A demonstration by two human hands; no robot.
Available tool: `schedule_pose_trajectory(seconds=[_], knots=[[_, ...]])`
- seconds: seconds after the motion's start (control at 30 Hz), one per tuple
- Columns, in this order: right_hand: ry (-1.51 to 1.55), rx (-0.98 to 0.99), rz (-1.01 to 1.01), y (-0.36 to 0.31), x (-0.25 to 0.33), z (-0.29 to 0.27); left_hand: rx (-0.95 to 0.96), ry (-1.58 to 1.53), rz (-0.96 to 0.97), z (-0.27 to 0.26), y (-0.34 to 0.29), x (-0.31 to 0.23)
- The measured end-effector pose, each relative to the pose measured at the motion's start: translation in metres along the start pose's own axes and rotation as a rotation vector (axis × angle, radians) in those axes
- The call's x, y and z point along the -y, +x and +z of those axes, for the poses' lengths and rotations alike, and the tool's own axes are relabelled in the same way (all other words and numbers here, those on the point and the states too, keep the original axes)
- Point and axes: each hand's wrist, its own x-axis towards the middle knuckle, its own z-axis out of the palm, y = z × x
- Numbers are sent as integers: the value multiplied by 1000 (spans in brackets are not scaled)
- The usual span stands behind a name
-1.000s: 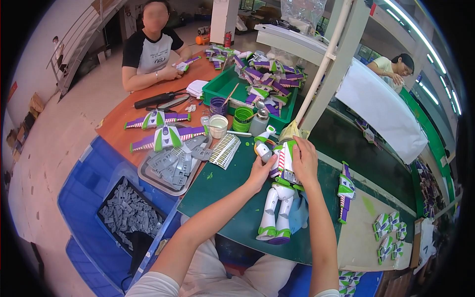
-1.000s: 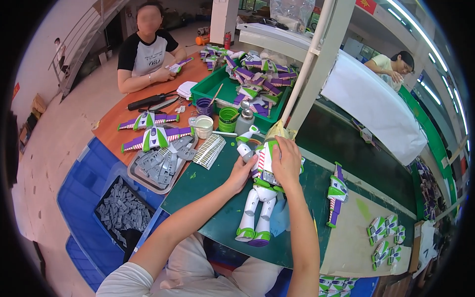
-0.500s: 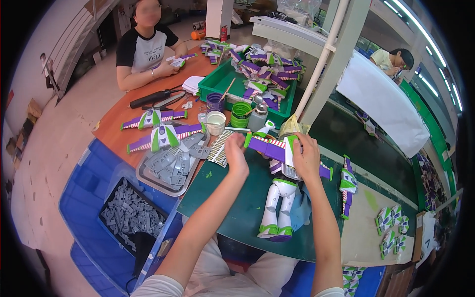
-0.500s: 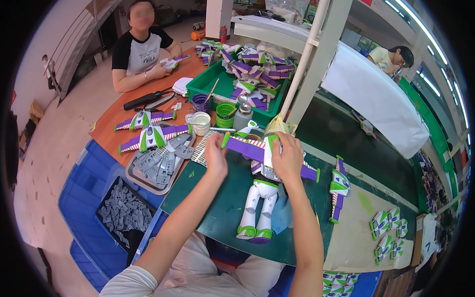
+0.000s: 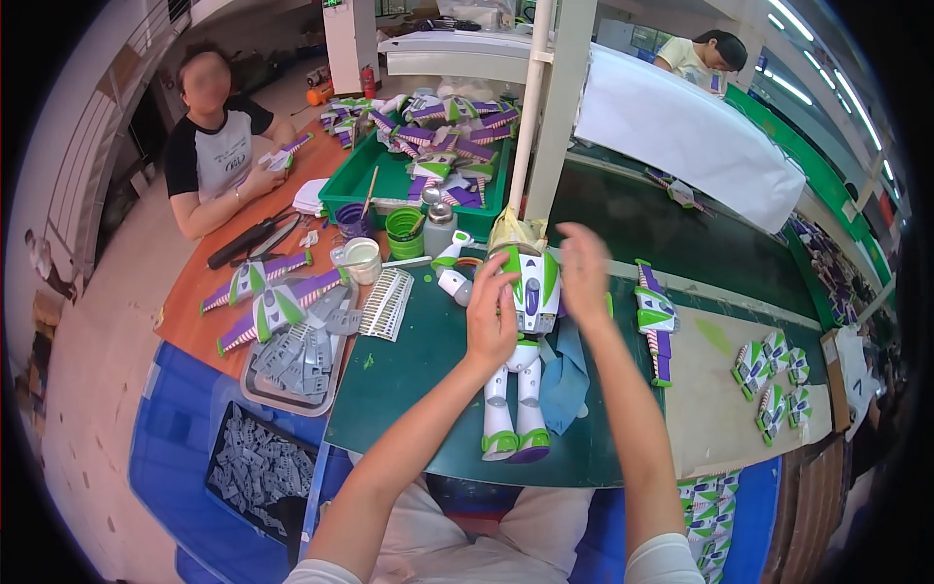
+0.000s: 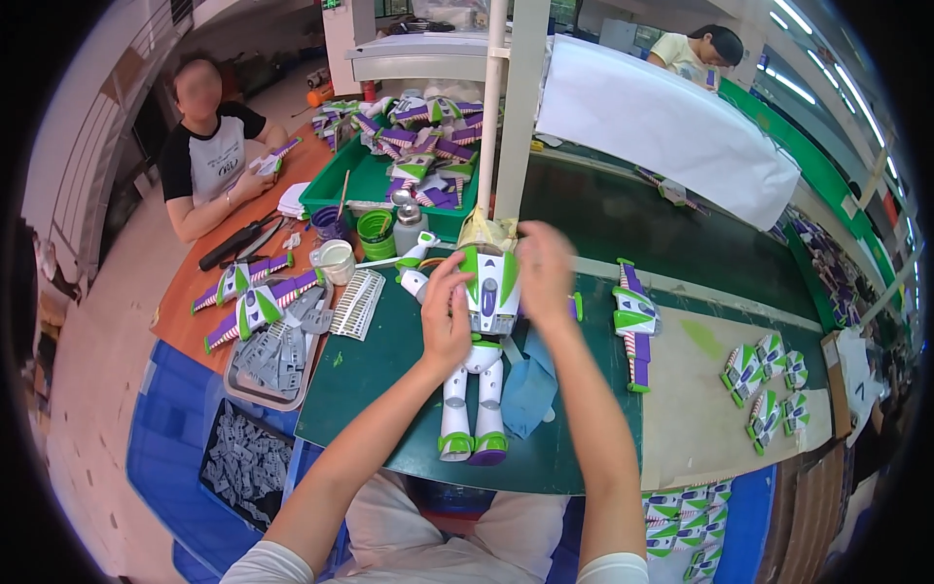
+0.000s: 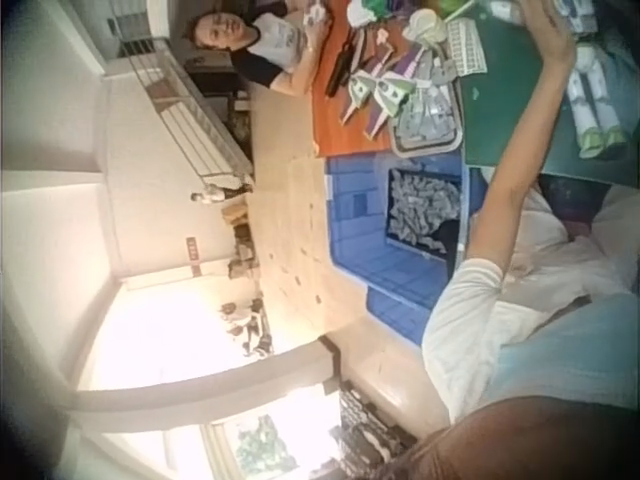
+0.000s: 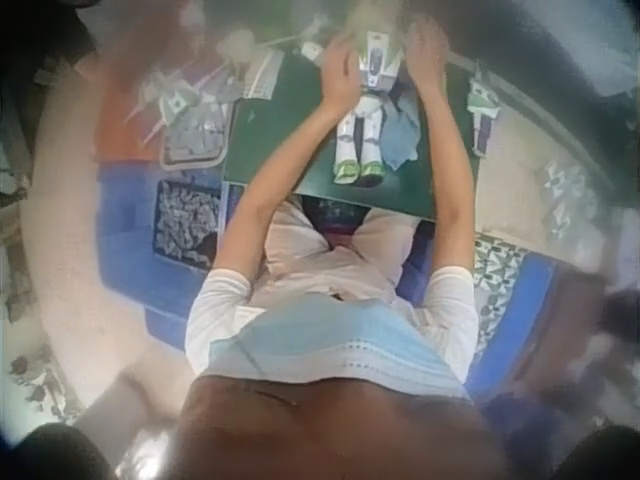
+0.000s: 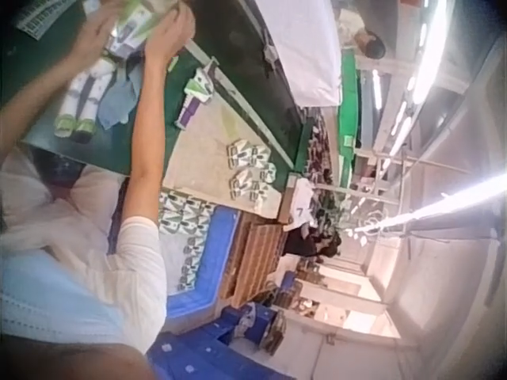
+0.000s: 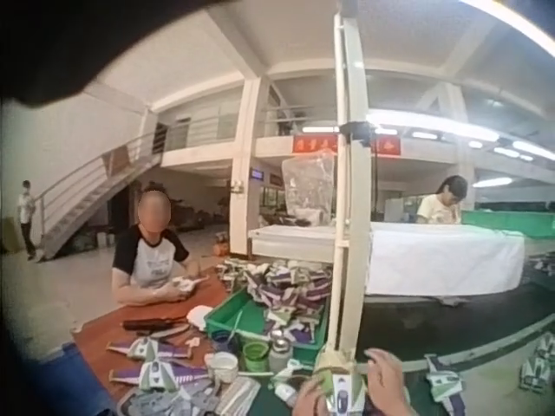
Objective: The person assembles toy robot wings from plastic parts by hand, then finishes them by applying glue with a glue stick.
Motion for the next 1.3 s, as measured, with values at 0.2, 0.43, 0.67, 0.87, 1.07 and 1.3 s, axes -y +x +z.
schedule_pose_trajectory(seconds=[0.2,0.43,0.67,0.87,1.07,1.3], knots=[[792,8,625,-60,-4,-8,-8,129,-24,-2,-4,18],[533,-151,676,-73,56,23,77,409,-304,-18,-10,1],[723,-69,734,-127,119,-110,214,-315,-337,-15,-60,-118],[1092,-513,1101,-253,89,-214,880,-377,-339,33,-166,-176],[256,-1090,1261,-498,-18,-405,748,-401,-293,32,-174,-177],[-145,-1708,1586,-631,-98,-470,359,-162,-244,-9,-142,-135]])
